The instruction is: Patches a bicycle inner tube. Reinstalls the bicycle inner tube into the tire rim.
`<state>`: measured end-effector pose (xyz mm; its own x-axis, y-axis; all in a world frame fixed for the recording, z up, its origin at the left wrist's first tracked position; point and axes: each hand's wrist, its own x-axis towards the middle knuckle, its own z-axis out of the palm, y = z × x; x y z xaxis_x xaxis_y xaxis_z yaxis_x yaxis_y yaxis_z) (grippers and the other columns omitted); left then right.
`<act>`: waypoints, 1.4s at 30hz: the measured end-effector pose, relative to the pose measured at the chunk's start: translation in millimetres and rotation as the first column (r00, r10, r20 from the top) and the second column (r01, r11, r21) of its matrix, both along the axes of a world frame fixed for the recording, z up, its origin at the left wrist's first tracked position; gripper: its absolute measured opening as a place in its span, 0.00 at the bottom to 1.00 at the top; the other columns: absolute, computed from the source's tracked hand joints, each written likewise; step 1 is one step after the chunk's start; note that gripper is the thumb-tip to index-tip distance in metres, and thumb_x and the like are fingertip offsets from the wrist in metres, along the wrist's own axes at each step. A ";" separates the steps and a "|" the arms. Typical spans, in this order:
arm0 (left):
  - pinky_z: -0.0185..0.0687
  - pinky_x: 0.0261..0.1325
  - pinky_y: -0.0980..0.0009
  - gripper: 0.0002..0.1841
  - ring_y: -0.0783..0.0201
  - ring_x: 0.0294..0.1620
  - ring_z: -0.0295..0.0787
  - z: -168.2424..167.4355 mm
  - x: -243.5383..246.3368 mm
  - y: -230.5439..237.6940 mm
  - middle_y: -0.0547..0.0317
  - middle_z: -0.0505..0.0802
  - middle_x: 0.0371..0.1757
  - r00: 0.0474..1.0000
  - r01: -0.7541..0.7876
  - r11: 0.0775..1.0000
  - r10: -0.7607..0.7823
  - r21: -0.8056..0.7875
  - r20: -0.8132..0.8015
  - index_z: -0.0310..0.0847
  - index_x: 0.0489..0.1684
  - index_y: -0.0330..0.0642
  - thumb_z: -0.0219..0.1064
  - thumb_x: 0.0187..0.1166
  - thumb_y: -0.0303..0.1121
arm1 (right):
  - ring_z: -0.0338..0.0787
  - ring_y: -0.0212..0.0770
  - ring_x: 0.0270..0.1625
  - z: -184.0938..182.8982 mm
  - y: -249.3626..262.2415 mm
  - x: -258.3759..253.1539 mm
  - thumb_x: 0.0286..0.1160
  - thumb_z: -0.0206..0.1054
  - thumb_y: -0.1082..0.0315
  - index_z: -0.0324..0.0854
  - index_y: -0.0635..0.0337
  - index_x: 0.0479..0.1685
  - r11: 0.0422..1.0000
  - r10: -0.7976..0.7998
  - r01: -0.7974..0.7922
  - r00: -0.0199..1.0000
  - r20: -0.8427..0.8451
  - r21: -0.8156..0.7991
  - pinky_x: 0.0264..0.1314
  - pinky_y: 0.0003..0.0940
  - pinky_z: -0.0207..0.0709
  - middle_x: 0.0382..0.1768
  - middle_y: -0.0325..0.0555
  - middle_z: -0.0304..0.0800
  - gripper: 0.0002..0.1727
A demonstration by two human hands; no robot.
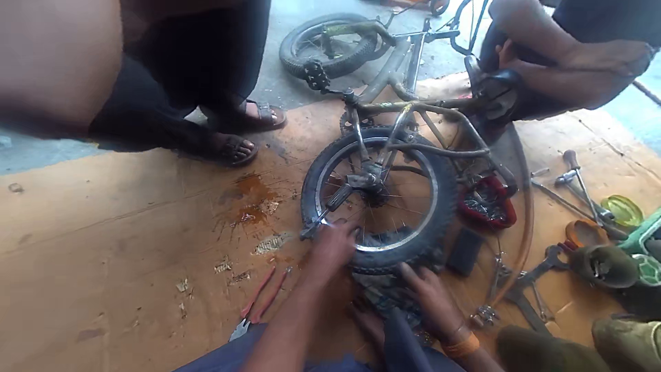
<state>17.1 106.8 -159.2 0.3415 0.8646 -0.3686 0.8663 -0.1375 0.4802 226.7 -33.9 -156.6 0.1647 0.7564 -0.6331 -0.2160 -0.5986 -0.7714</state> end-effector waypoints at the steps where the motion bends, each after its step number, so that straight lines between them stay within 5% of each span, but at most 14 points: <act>1: 0.79 0.69 0.38 0.14 0.48 0.61 0.90 7.6 4.1 8.5 0.54 0.94 0.58 1.000 0.017 0.996 -0.019 -0.090 -0.020 0.90 0.62 0.58 0.60 0.88 0.42 | 0.95 0.52 0.55 -5.6 0.1 1.8 0.84 0.67 0.59 0.75 0.70 0.68 0.996 -0.088 0.088 0.996 -0.022 0.018 0.59 0.48 0.92 0.55 0.59 0.92 0.25; 6: 0.83 0.62 0.41 0.14 0.51 0.55 0.93 21.9 36.8 29.3 0.54 0.96 0.51 0.953 0.293 0.935 -0.303 -0.201 -0.020 0.90 0.61 0.55 0.63 0.87 0.44 | 0.91 0.52 0.64 -17.8 4.9 22.6 0.87 0.62 0.51 0.69 0.56 0.81 0.940 -0.309 0.305 0.951 -0.001 0.151 0.63 0.52 0.89 0.66 0.55 0.87 0.29; 9: 0.84 0.62 0.42 0.16 0.50 0.54 0.92 22.6 62.4 38.2 0.52 0.95 0.49 0.917 0.375 0.906 -0.394 -0.197 -0.064 0.90 0.60 0.53 0.61 0.87 0.48 | 0.91 0.51 0.65 -16.0 8.5 20.0 0.84 0.65 0.47 0.61 0.50 0.89 0.954 -0.252 0.258 0.966 -0.060 0.152 0.63 0.52 0.90 0.69 0.52 0.86 0.37; 13: 0.83 0.64 0.41 0.15 0.54 0.55 0.92 20.7 75.9 39.7 0.59 0.96 0.51 0.972 0.227 0.954 -0.235 -0.197 -0.015 0.93 0.54 0.58 0.69 0.81 0.52 | 0.92 0.50 0.63 -17.8 19.2 15.1 0.83 0.65 0.45 0.61 0.48 0.88 0.947 -0.265 0.278 0.959 -0.098 0.161 0.62 0.51 0.91 0.66 0.51 0.89 0.37; 15: 0.86 0.57 0.43 0.13 0.56 0.48 0.93 22.7 76.1 29.2 0.61 0.97 0.44 0.999 0.037 0.990 -0.032 -0.137 0.041 0.93 0.48 0.56 0.74 0.77 0.50 | 0.92 0.48 0.64 -21.3 19.2 16.5 0.83 0.65 0.45 0.62 0.49 0.88 0.943 -0.266 0.277 0.960 -0.085 0.183 0.64 0.50 0.90 0.66 0.50 0.89 0.37; 18: 0.88 0.39 0.46 0.20 0.53 0.33 0.90 20.6 74.0 10.3 0.53 0.92 0.37 0.919 -0.306 0.942 0.331 -0.140 0.215 0.83 0.49 0.43 0.79 0.73 0.48 | 0.90 0.45 0.68 -24.2 15.4 18.0 0.79 0.70 0.46 0.62 0.50 0.89 0.948 -0.245 0.257 0.966 -0.089 0.185 0.68 0.46 0.89 0.69 0.48 0.87 0.40; 20: 0.85 0.38 0.47 0.21 0.52 0.31 0.88 10.3 69.9 5.3 0.51 0.93 0.36 0.864 -0.390 0.875 0.455 -0.286 0.215 0.86 0.50 0.41 0.79 0.73 0.49 | 0.90 0.44 0.68 -25.3 12.7 16.0 0.78 0.72 0.49 0.62 0.52 0.88 0.947 -0.238 0.254 0.966 -0.103 0.197 0.68 0.45 0.89 0.69 0.48 0.87 0.40; 24: 0.81 0.29 0.67 0.15 0.66 0.22 0.83 10.5 70.8 20.1 0.58 0.96 0.36 0.879 -0.288 0.766 0.450 -0.575 0.159 0.91 0.49 0.40 0.66 0.86 0.43 | 0.90 0.48 0.67 -24.9 10.5 6.4 0.81 0.70 0.54 0.59 0.55 0.88 0.940 -0.246 0.277 0.955 -0.164 0.199 0.66 0.47 0.90 0.70 0.52 0.85 0.39; 28: 0.75 0.26 0.75 0.12 0.71 0.20 0.78 11.0 68.0 37.8 0.58 0.91 0.34 0.888 -0.206 0.633 0.441 -0.746 0.129 0.85 0.55 0.38 0.66 0.86 0.37 | 0.91 0.53 0.64 -31.4 9.4 1.5 0.81 0.70 0.55 0.61 0.55 0.87 0.933 -0.240 0.283 0.949 -0.203 0.222 0.64 0.50 0.91 0.67 0.55 0.86 0.37; 35: 0.72 0.25 0.77 0.11 0.73 0.19 0.76 12.6 63.7 44.2 0.61 0.92 0.33 0.948 -0.048 0.640 0.270 -0.767 0.166 0.87 0.46 0.41 0.69 0.84 0.40 | 0.91 0.47 0.64 -28.6 12.9 5.2 0.82 0.67 0.55 0.64 0.53 0.86 0.908 -0.299 0.333 0.940 -0.164 0.254 0.66 0.46 0.88 0.66 0.51 0.88 0.34; 42: 0.73 0.25 0.77 0.11 0.72 0.20 0.77 6.8 77.9 31.9 0.59 0.91 0.35 0.944 -0.023 0.630 0.270 -0.776 0.191 0.88 0.49 0.40 0.71 0.82 0.38 | 0.87 0.41 0.71 -28.9 14.3 29.3 0.83 0.66 0.48 0.59 0.43 0.90 0.938 -0.259 0.274 0.961 -0.095 0.214 0.73 0.45 0.84 0.73 0.42 0.85 0.37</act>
